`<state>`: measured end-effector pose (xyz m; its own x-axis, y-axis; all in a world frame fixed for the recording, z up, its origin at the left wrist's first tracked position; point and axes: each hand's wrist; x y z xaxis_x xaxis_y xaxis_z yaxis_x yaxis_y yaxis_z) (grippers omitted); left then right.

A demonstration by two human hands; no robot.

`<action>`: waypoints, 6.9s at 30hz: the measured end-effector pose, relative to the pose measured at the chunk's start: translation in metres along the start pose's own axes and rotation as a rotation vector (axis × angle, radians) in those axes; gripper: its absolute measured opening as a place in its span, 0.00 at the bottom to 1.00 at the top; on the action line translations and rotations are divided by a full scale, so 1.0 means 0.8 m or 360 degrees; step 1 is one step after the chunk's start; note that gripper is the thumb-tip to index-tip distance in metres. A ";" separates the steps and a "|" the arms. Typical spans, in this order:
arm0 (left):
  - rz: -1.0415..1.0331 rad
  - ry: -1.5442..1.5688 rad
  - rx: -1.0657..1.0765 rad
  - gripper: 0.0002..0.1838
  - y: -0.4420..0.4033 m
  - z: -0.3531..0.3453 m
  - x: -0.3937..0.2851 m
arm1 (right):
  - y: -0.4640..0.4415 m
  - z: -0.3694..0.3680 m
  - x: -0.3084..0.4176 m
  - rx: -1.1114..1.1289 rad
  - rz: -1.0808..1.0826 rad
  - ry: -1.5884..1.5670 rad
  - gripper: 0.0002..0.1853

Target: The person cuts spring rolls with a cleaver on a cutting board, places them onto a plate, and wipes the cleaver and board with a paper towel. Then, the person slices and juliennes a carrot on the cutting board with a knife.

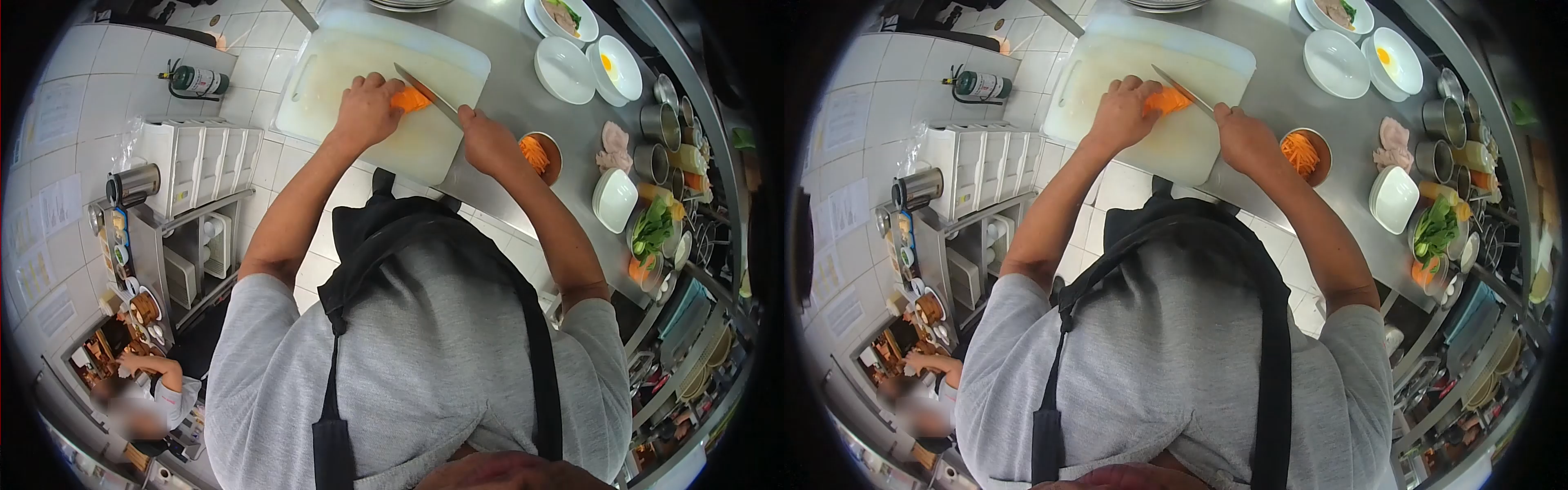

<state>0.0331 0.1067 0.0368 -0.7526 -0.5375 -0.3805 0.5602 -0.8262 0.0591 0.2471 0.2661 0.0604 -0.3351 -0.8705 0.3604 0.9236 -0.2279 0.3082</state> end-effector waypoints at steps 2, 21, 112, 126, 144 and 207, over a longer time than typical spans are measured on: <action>0.0009 -0.0164 0.0115 0.25 -0.008 -0.019 0.000 | -0.001 -0.002 0.000 -0.0049 0.0031 0.0000 0.12; 0.0113 -0.0284 0.0185 0.28 -0.021 -0.038 -0.001 | -0.004 0.034 0.006 0.0007 0.0198 0.0074 0.14; -0.0236 0.0173 0.0291 0.24 -0.043 -0.014 0.053 | -0.055 0.004 0.042 0.0087 0.0010 -0.0037 0.17; -0.0224 0.0202 0.0198 0.24 -0.034 -0.021 0.060 | -0.052 0.027 0.043 0.0102 0.0076 -0.0052 0.15; -0.0237 0.0327 0.0126 0.18 -0.032 -0.023 0.062 | -0.065 0.000 0.046 0.0046 -0.0023 -0.0108 0.17; -0.0284 0.0258 0.0128 0.21 -0.037 -0.016 0.094 | -0.057 -0.005 0.103 -0.0048 -0.0136 -0.0128 0.18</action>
<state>-0.0357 0.0929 -0.0053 -0.7682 -0.3533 -0.5340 0.3892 -0.9199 0.0486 0.1781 0.2032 0.0721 -0.4255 -0.8099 0.4037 0.8958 -0.3138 0.3147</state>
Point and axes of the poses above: each hand's wrist, its own y-axis away from the middle knuckle, its own z-axis out of the back of the hand, x = y × z, and after that the axes turned 10 degrees about z, right-handed
